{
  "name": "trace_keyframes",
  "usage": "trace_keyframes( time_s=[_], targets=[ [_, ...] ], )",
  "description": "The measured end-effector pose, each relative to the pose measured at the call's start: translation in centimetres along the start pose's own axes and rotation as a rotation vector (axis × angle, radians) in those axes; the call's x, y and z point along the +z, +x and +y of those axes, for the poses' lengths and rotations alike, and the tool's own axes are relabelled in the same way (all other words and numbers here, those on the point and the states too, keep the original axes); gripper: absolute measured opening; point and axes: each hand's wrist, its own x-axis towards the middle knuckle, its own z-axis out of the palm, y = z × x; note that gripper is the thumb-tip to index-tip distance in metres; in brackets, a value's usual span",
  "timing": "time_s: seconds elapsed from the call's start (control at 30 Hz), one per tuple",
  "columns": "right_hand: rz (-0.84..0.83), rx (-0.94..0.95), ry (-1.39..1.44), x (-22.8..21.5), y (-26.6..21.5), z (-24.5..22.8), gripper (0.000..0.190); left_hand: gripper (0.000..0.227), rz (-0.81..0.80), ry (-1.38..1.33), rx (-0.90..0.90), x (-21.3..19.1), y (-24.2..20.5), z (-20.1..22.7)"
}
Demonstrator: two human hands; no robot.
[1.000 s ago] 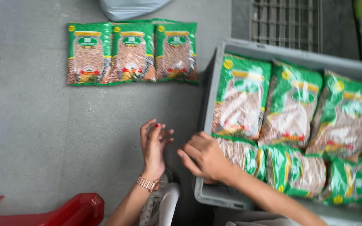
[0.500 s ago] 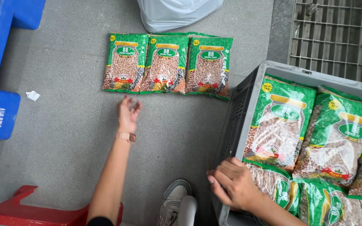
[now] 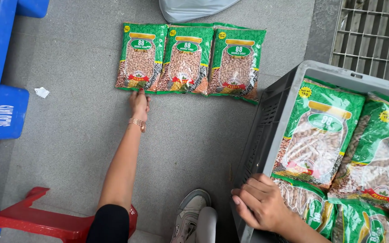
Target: The person packs bags of beans into a plastic crate by hand, arranging them in layers.
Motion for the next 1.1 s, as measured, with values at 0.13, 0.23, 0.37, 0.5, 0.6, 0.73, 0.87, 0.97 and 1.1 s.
trace_keyframes(
  time_s=[0.13, 0.23, 0.37, 0.5, 0.6, 0.73, 0.87, 0.97, 1.1],
  targets=[
    [0.029, -0.009, 0.009, -0.2, 0.3, -0.2, 0.008, 0.018, 0.086, -0.104, 0.198, 0.6, -0.5, 0.4],
    [0.033, -0.011, 0.003, -0.2, 0.3, -0.2, 0.008, 0.014, 0.092, -0.131, 0.206, 0.4, 0.4, 0.3],
    [0.043, -0.008, 0.013, -0.2, 0.4, -0.3, 0.007, 0.011, 0.035, -0.168, 0.190, -0.2, 1.0, 0.1],
    [0.035, 0.006, 0.006, -0.1, 0.3, -0.3, 0.004, 0.012, 0.051, -0.161, 0.177, -0.5, -0.6, -0.1],
    [0.040, 0.001, 0.007, -0.1, 0.4, -0.3, 0.003, 0.014, 0.074, -0.120, 0.178, -1.2, -2.1, -0.7],
    [0.054, -0.012, -0.001, 0.0, 0.3, -0.2, 0.004, 0.011, 0.033, -0.063, 0.219, -2.9, -2.6, -2.4],
    [0.054, -0.016, -0.022, 0.1, 0.3, -0.2, 0.004, 0.013, -0.017, 0.131, 0.220, -5.0, -4.5, -2.9],
    [0.049, -0.012, -0.016, 0.0, 0.3, -0.2, 0.004, 0.017, -0.015, 0.259, 0.172, -5.8, -5.5, -3.5],
    [0.069, -0.015, -0.011, 0.1, 0.3, -0.3, 0.005, 0.015, 0.009, 0.353, 0.203, -5.9, -7.8, -4.9]
  ],
)
